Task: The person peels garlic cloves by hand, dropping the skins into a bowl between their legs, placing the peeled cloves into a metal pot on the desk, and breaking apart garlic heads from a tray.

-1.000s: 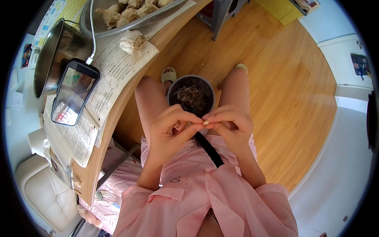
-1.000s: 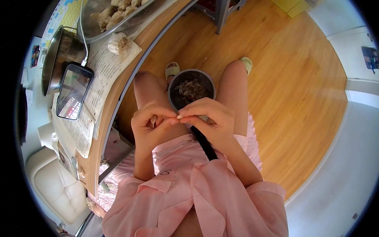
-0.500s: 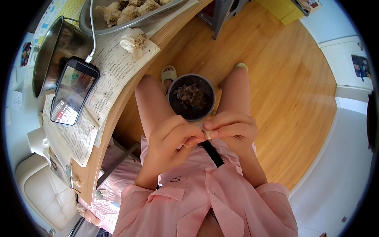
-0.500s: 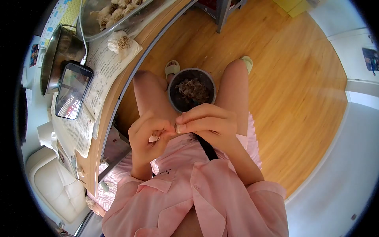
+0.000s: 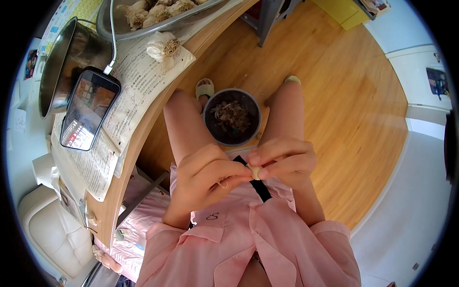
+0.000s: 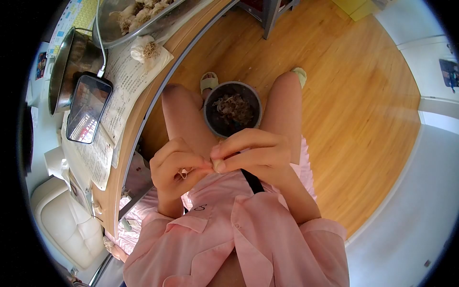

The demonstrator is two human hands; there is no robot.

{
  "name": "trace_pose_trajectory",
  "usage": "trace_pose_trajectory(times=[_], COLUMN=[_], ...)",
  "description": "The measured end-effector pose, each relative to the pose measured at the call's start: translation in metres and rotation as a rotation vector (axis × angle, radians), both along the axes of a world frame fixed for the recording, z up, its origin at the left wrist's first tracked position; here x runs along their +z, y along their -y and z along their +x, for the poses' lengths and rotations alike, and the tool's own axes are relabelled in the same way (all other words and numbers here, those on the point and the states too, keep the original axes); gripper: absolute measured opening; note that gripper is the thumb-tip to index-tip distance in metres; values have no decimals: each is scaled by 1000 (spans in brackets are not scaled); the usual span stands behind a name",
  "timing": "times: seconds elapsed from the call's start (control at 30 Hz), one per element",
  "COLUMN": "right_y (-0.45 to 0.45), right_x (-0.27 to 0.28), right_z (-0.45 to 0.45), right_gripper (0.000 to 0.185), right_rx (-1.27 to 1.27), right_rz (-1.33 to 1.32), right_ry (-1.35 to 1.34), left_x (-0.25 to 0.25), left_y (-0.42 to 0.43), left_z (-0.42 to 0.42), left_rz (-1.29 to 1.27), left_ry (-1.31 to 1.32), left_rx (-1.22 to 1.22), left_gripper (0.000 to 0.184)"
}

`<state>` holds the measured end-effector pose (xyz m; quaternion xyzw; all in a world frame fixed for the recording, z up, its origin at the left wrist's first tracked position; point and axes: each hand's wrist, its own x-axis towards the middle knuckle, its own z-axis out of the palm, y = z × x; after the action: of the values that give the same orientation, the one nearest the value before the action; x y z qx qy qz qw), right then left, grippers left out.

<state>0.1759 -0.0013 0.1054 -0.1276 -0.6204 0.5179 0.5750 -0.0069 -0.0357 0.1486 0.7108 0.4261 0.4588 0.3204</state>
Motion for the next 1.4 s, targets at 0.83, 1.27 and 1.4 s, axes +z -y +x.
trace_pose_trajectory(times=[0.83,1.27,1.4], right_y=[-5,0,0], right_x=[-2,3,3], right_z=[-4,-7,-5], right_gripper=[4,8,8], right_rx=[247,112,112], right_rz=[-32,-76,-83], right_ry=[-166,-86,-58], left_x=[4,12,13], left_y=[0,3,2], left_z=[-1,-3,-3], left_rz=[147,19,-22], left_ry=[36,-13,-2], left_rx=[-69,-70,-93], left_gripper=[20,20,20])
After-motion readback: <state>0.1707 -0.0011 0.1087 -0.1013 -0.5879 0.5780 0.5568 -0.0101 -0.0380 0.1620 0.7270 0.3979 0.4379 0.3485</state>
